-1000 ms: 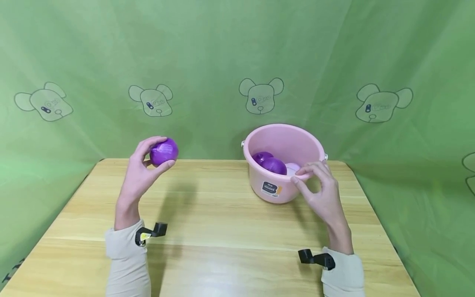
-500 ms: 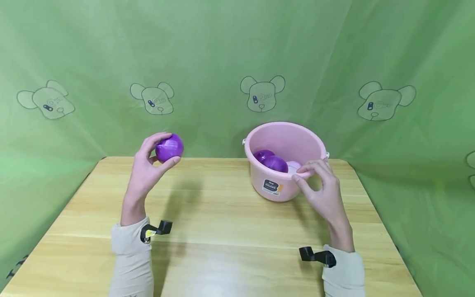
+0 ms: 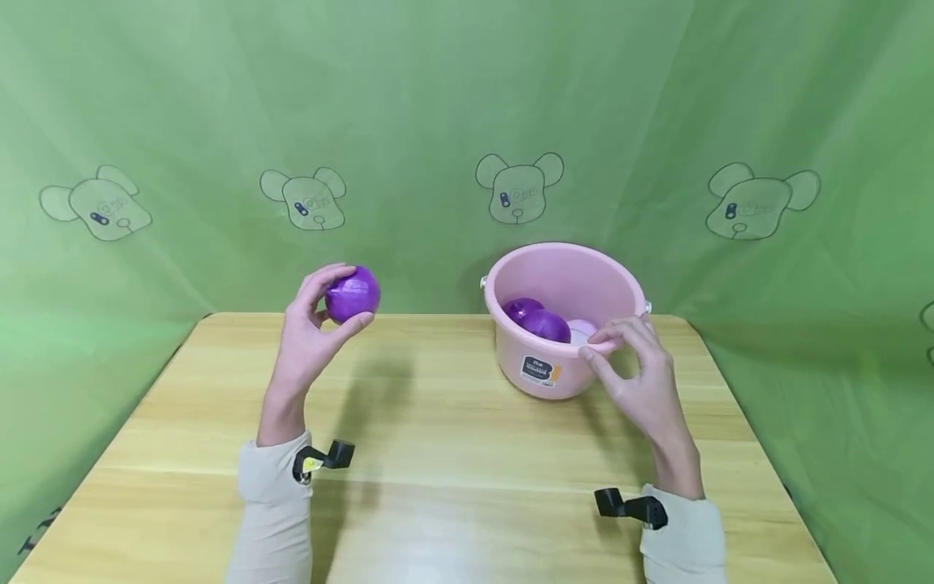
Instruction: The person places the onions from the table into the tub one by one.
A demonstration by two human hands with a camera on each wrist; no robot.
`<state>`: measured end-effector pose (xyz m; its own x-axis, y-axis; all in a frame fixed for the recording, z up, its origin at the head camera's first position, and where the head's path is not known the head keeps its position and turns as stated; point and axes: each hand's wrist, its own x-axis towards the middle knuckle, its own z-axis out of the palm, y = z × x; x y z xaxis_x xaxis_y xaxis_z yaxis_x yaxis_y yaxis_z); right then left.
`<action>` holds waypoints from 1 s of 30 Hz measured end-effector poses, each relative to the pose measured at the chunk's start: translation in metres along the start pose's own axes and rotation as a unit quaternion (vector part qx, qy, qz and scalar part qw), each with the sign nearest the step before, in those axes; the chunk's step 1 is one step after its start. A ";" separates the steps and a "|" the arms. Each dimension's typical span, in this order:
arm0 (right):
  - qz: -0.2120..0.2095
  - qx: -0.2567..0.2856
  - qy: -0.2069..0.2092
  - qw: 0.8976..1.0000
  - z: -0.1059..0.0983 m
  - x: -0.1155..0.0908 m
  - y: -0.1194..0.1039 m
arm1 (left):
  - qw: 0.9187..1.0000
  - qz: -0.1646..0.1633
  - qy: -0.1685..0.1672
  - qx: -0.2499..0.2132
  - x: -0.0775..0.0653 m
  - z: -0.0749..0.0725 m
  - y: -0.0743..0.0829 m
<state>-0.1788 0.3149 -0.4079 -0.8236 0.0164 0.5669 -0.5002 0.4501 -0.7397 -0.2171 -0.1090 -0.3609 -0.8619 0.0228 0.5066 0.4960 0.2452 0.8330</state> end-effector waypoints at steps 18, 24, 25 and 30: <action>-0.006 0.006 0.012 1.000 -0.010 0.007 0.001 | 0.998 0.005 -0.032 -0.045 0.016 0.039 0.000; -0.006 0.011 -0.001 1.000 -0.003 0.006 0.003 | 0.998 -0.003 -0.024 -0.059 0.013 0.041 -0.001; -0.004 0.009 -0.003 1.000 -0.002 0.005 0.004 | 0.998 -0.004 -0.030 -0.062 0.012 0.042 -0.002; 0.000 0.010 -0.005 1.000 0.001 0.005 0.004 | 0.995 0.010 -0.063 -0.071 0.015 0.053 -0.002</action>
<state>-0.1848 0.3161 -0.4082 -0.8257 0.0081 0.5640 -0.5059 0.4314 -0.7469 -0.2364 -0.0577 -0.3665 -0.8538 0.1496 0.4986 0.5151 0.1043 0.8508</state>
